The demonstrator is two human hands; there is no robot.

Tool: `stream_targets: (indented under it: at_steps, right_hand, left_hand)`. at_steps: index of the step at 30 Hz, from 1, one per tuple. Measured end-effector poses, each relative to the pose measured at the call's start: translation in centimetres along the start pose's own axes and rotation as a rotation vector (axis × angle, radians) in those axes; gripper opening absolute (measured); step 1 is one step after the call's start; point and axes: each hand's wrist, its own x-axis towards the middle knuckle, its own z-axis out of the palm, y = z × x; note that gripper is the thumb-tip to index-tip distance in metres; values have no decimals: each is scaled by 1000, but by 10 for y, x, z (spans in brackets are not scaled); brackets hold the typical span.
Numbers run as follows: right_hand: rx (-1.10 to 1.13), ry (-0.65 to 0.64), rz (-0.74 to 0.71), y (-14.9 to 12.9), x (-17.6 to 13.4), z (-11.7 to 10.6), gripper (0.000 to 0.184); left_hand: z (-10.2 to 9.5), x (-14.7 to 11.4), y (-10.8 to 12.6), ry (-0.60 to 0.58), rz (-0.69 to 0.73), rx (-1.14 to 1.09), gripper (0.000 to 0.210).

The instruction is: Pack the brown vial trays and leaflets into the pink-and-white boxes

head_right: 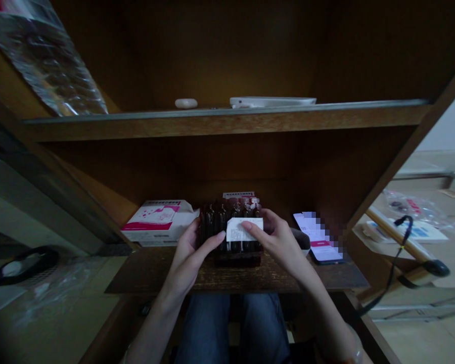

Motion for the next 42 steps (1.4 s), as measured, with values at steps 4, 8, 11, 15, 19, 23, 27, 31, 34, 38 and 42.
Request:
stream_targets:
  at_steps: [4,8,11,15,19,23,27,31,34,38,42]
  right_hand:
    - [238,-15,137,-7,-1,5,42]
    - [352,-35,220,-8,-4,9,38]
    - [381,-8,279,-4,-7,12,42]
    - [393,55,321,2,-10,15,45]
    - [463,37,334,5,-13,16,48]
    - [574,-19,358,3,-15,15,45]
    - [631,-41,374,4,-13,12,38]
    - [581,-64,366,9,-10,8,37]
    - [569,-80,350,11,-10,4,35]
    - [591,-120,345,8,-12,2,34]
    - [552,-113,376,3,-13,7,36]
  left_hand:
    - [2,-1,-2,-8,-17,30,44]
    - [5,-3,-7,11,-93,35,39]
    - [10,-6,-6,30,-135,86,42]
    - [14,-9,-1,26,-146,167,46]
    - [13,-7,1,10,-144,168,44]
    - [9,-5,-6,0,-121,37,44]
    - [4,-4,-11,13,-125,-39,44]
    - [1,-5,-13,29,-129,-50,44]
    - [0,-5,-16,29,-128,-44,45]
    - [0,-6,-19,41,-126,-37,47]
    - [4,-10,-16,28,-114,15,45]
